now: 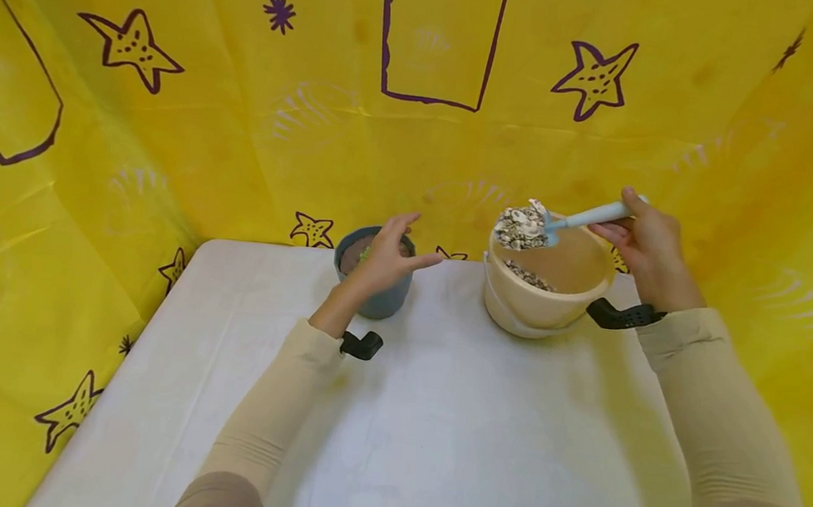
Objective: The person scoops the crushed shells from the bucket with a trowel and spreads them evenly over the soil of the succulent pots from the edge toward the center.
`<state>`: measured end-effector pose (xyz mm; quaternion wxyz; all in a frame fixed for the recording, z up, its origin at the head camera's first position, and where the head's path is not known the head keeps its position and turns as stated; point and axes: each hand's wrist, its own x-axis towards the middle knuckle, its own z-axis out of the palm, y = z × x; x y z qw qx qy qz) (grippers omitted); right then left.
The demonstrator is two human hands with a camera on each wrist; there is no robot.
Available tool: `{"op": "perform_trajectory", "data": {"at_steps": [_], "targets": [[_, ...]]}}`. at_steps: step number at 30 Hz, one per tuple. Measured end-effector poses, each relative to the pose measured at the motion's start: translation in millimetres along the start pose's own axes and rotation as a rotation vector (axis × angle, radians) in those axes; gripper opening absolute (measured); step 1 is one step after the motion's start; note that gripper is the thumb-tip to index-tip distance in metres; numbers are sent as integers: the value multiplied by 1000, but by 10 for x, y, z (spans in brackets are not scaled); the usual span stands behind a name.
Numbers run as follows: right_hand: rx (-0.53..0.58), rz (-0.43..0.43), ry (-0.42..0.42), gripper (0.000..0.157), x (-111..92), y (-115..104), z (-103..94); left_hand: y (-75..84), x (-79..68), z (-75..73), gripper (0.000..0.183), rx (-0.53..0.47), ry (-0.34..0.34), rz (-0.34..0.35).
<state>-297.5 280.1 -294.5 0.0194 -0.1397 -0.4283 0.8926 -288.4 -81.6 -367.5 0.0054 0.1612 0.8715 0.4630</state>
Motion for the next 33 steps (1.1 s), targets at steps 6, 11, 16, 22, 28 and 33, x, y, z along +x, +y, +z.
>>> {"op": "perform_trajectory", "data": {"at_steps": [6, 11, 16, 22, 28, 33], "targets": [[-5, -5, -32, 24, -4, 67, 92, -44, -55, -111, 89, -20, 17, -6], [-13, -11, -45, 24, 1, 112, 159, -110, -110, -226, 92, -13, 34, -2], [-17, 3, -40, 22, 3, 144, 221, -203, -159, -330, 96, -10, 71, 4], [-38, 14, -58, 18, 13, 198, 278, -319, -217, -428, 98, -5, 97, 10], [-53, 21, -47, 19, 11, 256, 343, -409, -282, -488, 96, -2, 102, 4], [-75, 15, -55, 19, 11, 312, 396, -485, -332, -529, 95, 2, 112, -10]]}}
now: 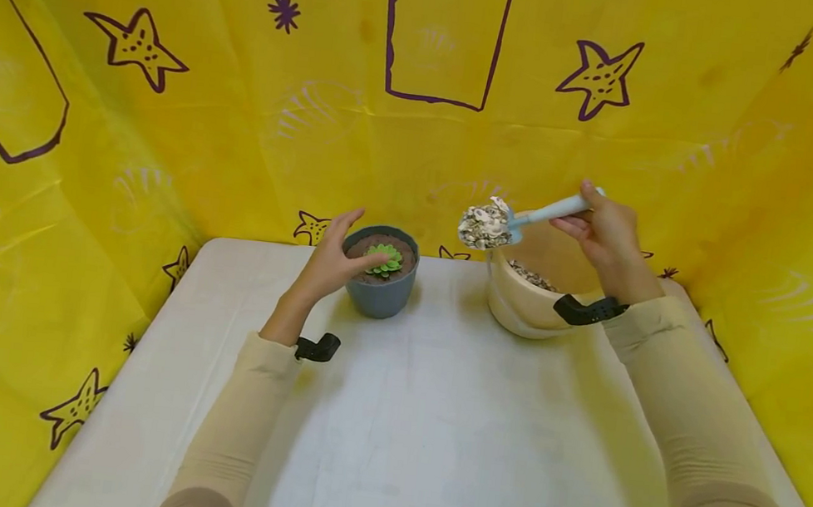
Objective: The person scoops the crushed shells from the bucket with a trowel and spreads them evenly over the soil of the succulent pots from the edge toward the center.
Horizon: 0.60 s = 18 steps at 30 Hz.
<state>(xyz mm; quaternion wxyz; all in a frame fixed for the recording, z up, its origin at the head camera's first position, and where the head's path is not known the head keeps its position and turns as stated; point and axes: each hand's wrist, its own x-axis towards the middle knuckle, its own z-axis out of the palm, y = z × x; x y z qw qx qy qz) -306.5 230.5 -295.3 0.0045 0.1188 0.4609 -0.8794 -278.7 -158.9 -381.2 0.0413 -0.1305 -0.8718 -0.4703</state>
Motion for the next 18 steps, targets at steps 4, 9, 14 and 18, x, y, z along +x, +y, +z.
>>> {"op": "perform_trajectory", "data": {"at_steps": [4, 9, 14, 18], "targets": [[-4, -8, -18, 18, 12, 46, 37, -51, -22, -25, 97, -5, -3, -14], [1, -3, -27, 16, 37, 91, 95, -120, -34, -31, 100, -14, -9, -41], [-5, 8, -19, 14, 75, 152, 178, -199, -43, -25, 101, -16, -17, -59], [-16, 19, -38, 13, 106, 226, 239, -281, -65, -29, 102, -9, -16, -86]]}}
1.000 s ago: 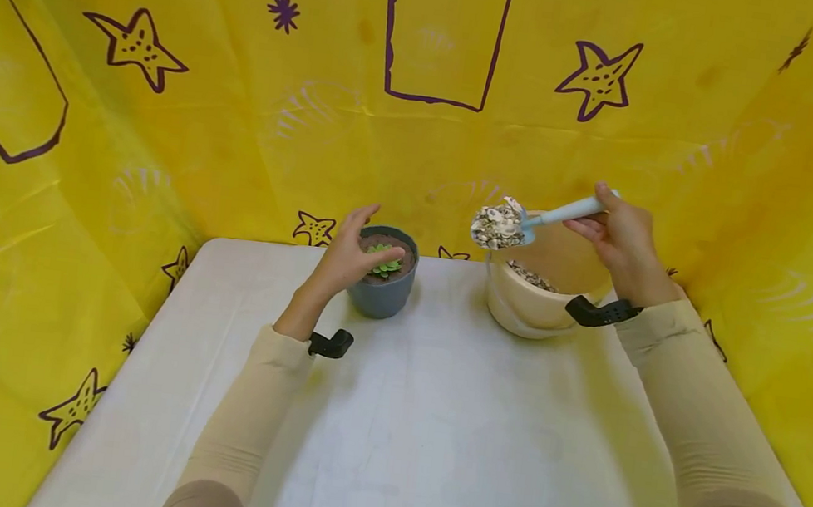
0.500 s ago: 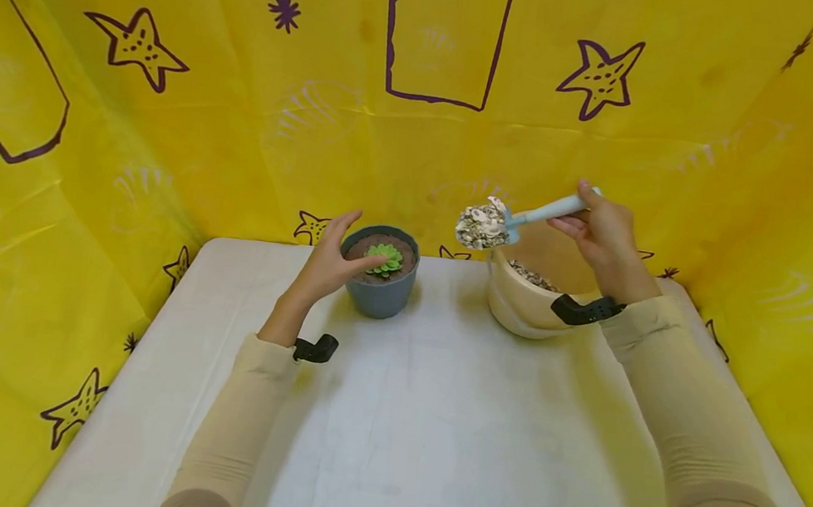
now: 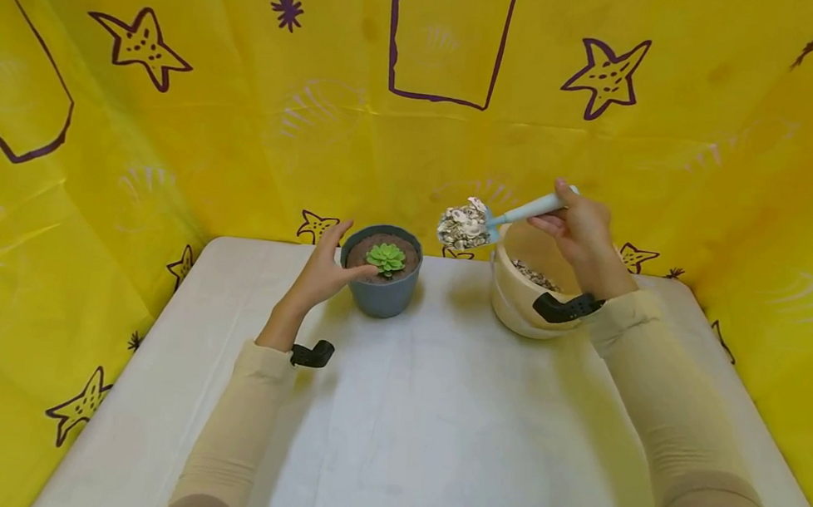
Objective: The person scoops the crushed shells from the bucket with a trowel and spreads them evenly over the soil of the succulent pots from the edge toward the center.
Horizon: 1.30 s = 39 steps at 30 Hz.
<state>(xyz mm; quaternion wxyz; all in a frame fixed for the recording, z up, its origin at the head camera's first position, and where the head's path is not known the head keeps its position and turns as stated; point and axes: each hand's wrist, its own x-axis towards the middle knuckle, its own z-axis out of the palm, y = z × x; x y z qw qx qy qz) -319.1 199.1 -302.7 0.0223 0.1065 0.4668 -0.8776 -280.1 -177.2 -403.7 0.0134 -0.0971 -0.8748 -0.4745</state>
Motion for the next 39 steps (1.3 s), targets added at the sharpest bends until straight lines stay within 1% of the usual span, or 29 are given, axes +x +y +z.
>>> {"op": "perform_trajectory", "data": {"at_steps": [5, 11, 15, 18, 23, 28, 31, 37, 39], "targets": [[-10, 9, -31, 16, 23, 86, 62, -110, 8, 8, 105, 12, 1, -27], [-20, 27, -27, 15, 25, 188, 145, -214, 9, 30, 107, -10, -8, -57], [-48, 39, -14, 16, 45, 273, 193, -260, -9, 64, 107, -31, -4, -76], [-62, 38, 4, 17, 65, 337, 240, -293, -21, 90, 109, -35, -1, -77], [-67, 38, -2, 18, 101, 433, 306, -334, -31, 124, 109, -52, -3, -72], [-61, 55, -31, 15, 144, 531, 371, -353, -48, 144, 109, -58, -8, -76], [-81, 52, -42, 17, 160, 585, 414, -370, -43, 162, 110, -61, -12, -78], [-123, 48, 10, 14, 176, 694, 506, -396, -24, 187, 109, -61, -15, -83], [-127, 55, 23, 16, 180, 730, 536, -407, -13, 189, 109, -58, -16, -89]]}}
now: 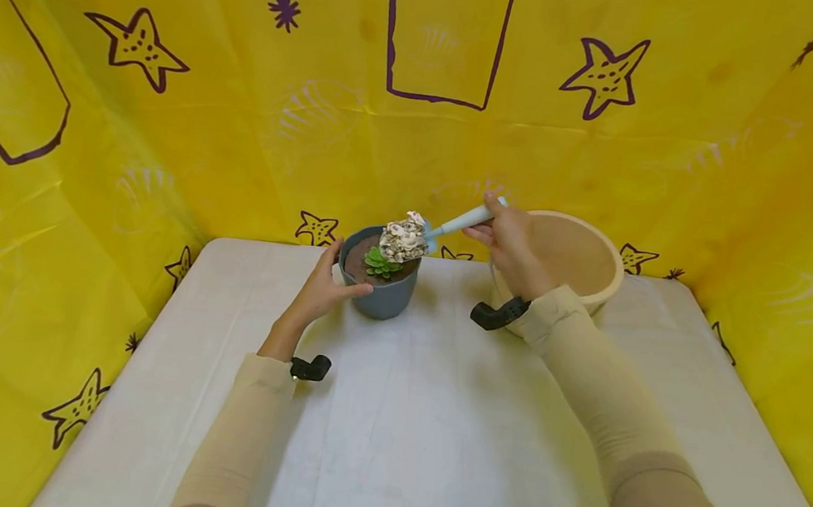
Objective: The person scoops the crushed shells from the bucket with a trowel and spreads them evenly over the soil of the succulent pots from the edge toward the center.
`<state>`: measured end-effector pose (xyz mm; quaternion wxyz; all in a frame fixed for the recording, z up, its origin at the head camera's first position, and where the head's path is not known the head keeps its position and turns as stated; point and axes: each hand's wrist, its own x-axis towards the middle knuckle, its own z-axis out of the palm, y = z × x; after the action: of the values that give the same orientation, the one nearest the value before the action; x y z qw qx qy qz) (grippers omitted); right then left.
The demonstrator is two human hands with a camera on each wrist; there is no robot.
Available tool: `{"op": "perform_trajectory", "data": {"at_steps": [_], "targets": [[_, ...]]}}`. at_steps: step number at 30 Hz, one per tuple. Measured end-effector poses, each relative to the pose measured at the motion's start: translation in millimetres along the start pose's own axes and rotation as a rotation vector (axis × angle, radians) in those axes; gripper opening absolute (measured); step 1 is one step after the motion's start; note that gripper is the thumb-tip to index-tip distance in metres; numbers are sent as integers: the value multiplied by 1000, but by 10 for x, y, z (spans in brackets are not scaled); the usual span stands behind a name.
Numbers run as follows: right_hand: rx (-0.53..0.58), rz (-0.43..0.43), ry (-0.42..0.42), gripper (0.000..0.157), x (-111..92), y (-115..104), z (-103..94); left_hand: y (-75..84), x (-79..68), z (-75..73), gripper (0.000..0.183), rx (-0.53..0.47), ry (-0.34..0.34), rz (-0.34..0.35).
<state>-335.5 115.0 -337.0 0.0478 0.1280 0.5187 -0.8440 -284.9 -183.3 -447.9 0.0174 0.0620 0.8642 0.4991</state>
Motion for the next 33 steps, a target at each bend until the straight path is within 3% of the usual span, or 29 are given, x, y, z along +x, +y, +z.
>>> {"op": "perform_trajectory", "data": {"at_steps": [9, 16, 21, 33], "targets": [[-13, -12, 22, 18, 8, 132, 118, -17, 34, 16, 109, -19, -26, -20], [-39, -42, 39, 43, 4, 191, 192, -51, 57, 8, 110, -53, -33, -20], [-61, -66, 64, 35, 14, 229, 215, -63, 69, 8, 110, -70, -34, -21], [-61, -92, 76, 31, 43, 325, 257, -69, 79, 11, 106, -95, -29, -36]]}}
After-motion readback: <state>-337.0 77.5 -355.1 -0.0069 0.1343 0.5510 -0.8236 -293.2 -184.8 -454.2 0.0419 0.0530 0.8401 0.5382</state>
